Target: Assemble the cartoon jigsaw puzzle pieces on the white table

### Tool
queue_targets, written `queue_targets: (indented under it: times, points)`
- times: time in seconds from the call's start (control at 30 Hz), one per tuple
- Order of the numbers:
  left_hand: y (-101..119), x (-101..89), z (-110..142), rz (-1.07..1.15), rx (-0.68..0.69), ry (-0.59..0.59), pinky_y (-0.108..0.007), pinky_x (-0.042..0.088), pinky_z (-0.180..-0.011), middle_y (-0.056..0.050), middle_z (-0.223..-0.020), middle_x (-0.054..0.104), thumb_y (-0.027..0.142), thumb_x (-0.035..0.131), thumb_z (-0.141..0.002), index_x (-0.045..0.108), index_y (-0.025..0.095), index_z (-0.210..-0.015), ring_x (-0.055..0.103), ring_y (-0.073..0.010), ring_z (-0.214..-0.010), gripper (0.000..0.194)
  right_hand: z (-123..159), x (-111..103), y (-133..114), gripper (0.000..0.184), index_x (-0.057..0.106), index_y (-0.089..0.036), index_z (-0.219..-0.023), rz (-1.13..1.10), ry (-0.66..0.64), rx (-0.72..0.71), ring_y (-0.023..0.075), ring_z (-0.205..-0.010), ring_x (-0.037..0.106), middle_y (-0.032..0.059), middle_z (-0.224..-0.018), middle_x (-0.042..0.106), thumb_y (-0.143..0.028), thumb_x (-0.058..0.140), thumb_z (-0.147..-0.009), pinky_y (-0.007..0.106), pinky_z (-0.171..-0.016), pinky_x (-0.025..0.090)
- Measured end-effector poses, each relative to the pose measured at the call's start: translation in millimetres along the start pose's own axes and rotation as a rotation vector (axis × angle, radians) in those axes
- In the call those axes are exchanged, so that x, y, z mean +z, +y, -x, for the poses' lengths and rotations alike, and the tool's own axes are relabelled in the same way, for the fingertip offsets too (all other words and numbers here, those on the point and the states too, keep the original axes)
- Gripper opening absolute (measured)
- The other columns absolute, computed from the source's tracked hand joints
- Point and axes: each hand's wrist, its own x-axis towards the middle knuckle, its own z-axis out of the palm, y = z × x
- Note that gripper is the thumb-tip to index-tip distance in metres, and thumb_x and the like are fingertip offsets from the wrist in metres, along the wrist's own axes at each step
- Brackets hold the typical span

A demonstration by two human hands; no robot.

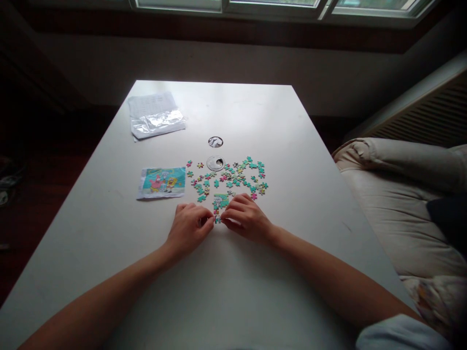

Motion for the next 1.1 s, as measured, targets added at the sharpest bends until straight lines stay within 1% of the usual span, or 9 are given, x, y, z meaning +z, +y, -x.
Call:
queue_targets:
  times: [0.13,0.33,0.53,0.8,1.1]
  points:
    - [-0.2,0.5,0.2,-0.080,0.030,0.006,-0.039,0.033,-0.085,0.002,-0.077,0.068,0.032,0.057,-0.095,0.066,0.023,-0.081,0.056,-0.0186,-0.081,0.019,0.3,1.4,2.9,0.011,0.064,-0.022,-0.090,0.028,-0.047,-0.001,0.0193,-0.084,0.052,0.0034,-0.082,0.066,-0.027,0.058,-0.098,0.036,-0.082,0.036]
    - [-2.4,1.5,-1.0,-0.114,0.047,0.031,-0.038,0.033,-0.086,0.001,-0.077,0.068,0.032,0.055,-0.096,0.065,0.024,-0.083,0.056,-0.0184,-0.080,0.019,3.1,4.2,8.0,0.011,0.065,-0.022,-0.090,0.062,-0.111,0.023,0.0195,-0.086,0.050,0.0032,-0.083,0.064,-0.029,0.061,-0.097,0.034,-0.081,0.034]
    - [-5.2,3.6,-1.4,-0.139,0.060,0.038,-0.039,0.034,-0.086,0.001,-0.079,0.069,0.033,0.056,-0.096,0.066,0.024,-0.083,0.057,-0.0191,-0.081,0.018,2.7,5.9,7.9,0.014,0.066,-0.023,-0.091,0.089,-0.111,0.029,0.0197,-0.086,0.051,0.0029,-0.083,0.065,-0.033,0.059,-0.099,0.035,-0.080,0.034]
    - [-6.0,3.4,-1.7,-0.150,0.056,0.040,-0.038,0.034,-0.084,0.000,-0.079,0.069,0.034,0.057,-0.095,0.066,0.024,-0.083,0.057,-0.0193,-0.080,0.019,0.9,8.3,4.8,0.018,0.066,-0.022,-0.090,0.139,-0.105,0.034,0.0195,-0.084,0.051,0.0032,-0.082,0.065,-0.033,0.056,-0.100,0.035,-0.079,0.034]
    - [-8.5,1.3,-2.0,-0.156,0.068,0.041,-0.038,0.033,-0.086,0.001,-0.081,0.070,0.032,0.058,-0.095,0.066,0.024,-0.086,0.058,-0.0192,-0.082,0.014,0.7,9.6,4.9,0.018,0.066,-0.022,-0.089,0.136,-0.101,0.071,0.0193,-0.084,0.051,0.0037,-0.081,0.065,-0.033,0.056,-0.101,0.034,-0.080,0.034]
